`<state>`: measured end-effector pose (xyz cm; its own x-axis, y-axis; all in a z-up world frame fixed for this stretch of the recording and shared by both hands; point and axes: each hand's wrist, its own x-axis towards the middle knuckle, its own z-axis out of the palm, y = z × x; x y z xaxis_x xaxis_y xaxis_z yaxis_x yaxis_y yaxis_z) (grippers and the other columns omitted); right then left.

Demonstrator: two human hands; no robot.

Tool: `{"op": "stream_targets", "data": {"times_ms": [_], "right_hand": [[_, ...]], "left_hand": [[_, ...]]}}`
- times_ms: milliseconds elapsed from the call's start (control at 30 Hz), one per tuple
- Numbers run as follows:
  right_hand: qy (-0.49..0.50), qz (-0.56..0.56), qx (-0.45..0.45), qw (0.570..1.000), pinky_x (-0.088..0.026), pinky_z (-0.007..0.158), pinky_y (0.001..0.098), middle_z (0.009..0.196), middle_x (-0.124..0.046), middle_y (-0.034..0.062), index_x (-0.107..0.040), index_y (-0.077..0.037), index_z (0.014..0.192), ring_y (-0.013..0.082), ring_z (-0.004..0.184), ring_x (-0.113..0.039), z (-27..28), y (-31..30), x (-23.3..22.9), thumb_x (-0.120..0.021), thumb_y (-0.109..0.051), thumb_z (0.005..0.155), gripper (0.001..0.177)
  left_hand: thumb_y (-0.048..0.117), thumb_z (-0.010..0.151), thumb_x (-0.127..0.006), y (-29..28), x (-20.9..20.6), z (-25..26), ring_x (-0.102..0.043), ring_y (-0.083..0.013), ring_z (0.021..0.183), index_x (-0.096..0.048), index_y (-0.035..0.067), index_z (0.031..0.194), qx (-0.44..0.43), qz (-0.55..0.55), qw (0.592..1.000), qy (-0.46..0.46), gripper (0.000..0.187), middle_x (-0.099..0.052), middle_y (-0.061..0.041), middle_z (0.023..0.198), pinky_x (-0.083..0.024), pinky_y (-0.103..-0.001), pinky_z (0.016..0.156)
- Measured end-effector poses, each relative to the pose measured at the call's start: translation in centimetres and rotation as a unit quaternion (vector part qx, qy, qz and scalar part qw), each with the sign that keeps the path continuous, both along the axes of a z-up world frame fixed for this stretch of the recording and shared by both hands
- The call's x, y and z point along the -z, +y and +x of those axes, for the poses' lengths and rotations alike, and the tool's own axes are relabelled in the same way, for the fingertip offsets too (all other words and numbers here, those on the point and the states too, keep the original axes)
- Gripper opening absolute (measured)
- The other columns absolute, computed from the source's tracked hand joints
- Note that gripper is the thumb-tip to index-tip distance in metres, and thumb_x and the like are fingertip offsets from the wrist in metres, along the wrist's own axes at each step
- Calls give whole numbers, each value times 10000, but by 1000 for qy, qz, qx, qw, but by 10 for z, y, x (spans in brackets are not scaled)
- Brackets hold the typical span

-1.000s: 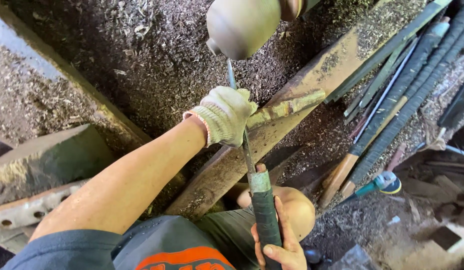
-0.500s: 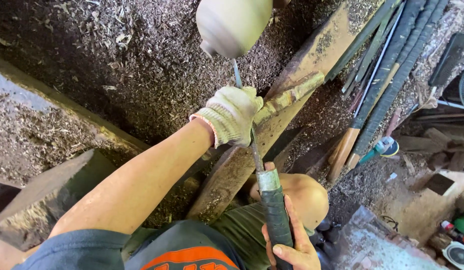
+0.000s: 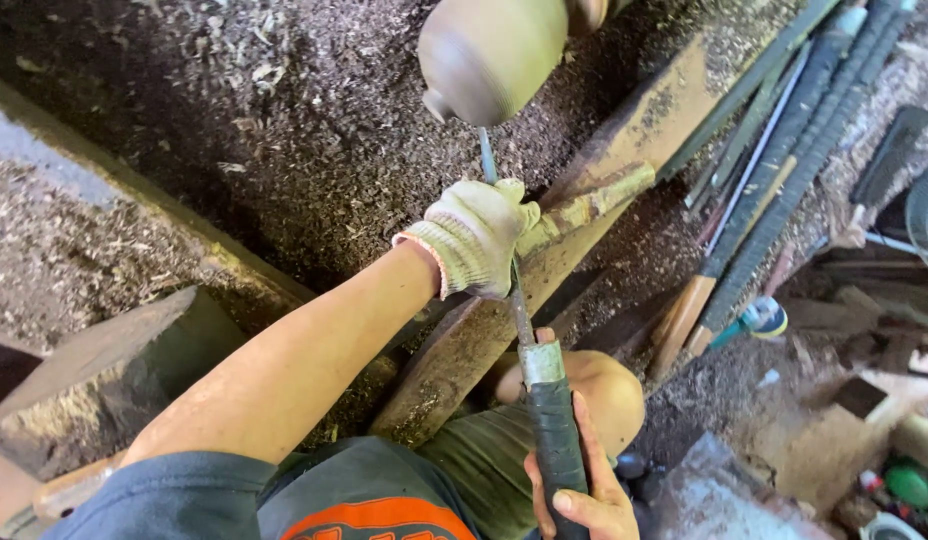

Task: The person shapes a piece of wood by scraping it with a hand file tool.

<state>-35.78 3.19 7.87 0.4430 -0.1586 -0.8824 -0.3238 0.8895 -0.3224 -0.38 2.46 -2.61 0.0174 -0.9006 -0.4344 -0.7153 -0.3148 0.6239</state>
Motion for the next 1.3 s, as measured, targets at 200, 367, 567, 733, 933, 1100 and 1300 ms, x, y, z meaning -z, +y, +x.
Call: {"op": "stream_targets", "data": {"times_ms": [200,367,567,733,933,1100,1300], "right_hand": [[-59,47,4,997,-549,538,344,1112,-548,295,-105,-361,1625,271,608,-660,-15,-21,13,-684,27,752,1117],[-76,81,-34,993,-554,555,345,1138,-542,275,-71,-403,1607,279,628,-666,-28,-33,29,-677,27,768,1121],[-112,81,-47,989,-563,547,351,1133,-548,299,-71,-396,1608,288,623,-670,-33,-42,43,-692,2,769,1117],[-141,91,-64,984,-550,537,326,1082,-538,281,-49,-412,1609,263,606,-652,-37,-50,56,-735,-27,770,1149],[-139,97,-63,984,-557,512,345,1065,-539,286,-71,-405,1604,267,572,-649,-35,-53,63,-746,-47,747,1148],[-148,79,-55,984,-559,500,352,1071,-537,307,-62,-343,1634,270,569,-647,-42,-54,74,-736,-26,745,1160],[-219,109,-65,967,-566,532,357,1147,-517,316,0,-378,1613,280,592,-654,-52,-58,96,-686,21,791,1142]], "left_hand": [[266,651,-787,-3,-11,1,-679,-323,774,-669,123,1072,10,78,997,-5,460,-603,-115,939,-580,-425,677],[255,624,-796,-2,-10,-4,-673,-339,766,-696,131,1002,-21,60,998,-21,411,-605,-128,911,-570,-435,675],[257,624,-801,2,-8,-9,-677,-345,771,-705,113,920,-34,21,998,-57,343,-613,-137,910,-570,-438,676],[317,591,-854,-6,-15,-8,-681,-310,817,-716,106,932,-9,85,994,-67,424,-605,-113,945,-584,-415,686],[358,628,-862,-7,-25,-9,-681,-321,824,-715,118,972,-15,113,991,-76,444,-597,-131,975,-585,-431,694],[372,625,-870,-7,-24,-10,-681,-324,845,-700,107,991,-17,123,989,-81,482,-600,-120,986,-587,-435,711],[347,634,-863,-5,-20,-13,-682,-331,851,-689,114,978,-35,113,989,-88,451,-603,-114,1003,-587,-437,724]]}}
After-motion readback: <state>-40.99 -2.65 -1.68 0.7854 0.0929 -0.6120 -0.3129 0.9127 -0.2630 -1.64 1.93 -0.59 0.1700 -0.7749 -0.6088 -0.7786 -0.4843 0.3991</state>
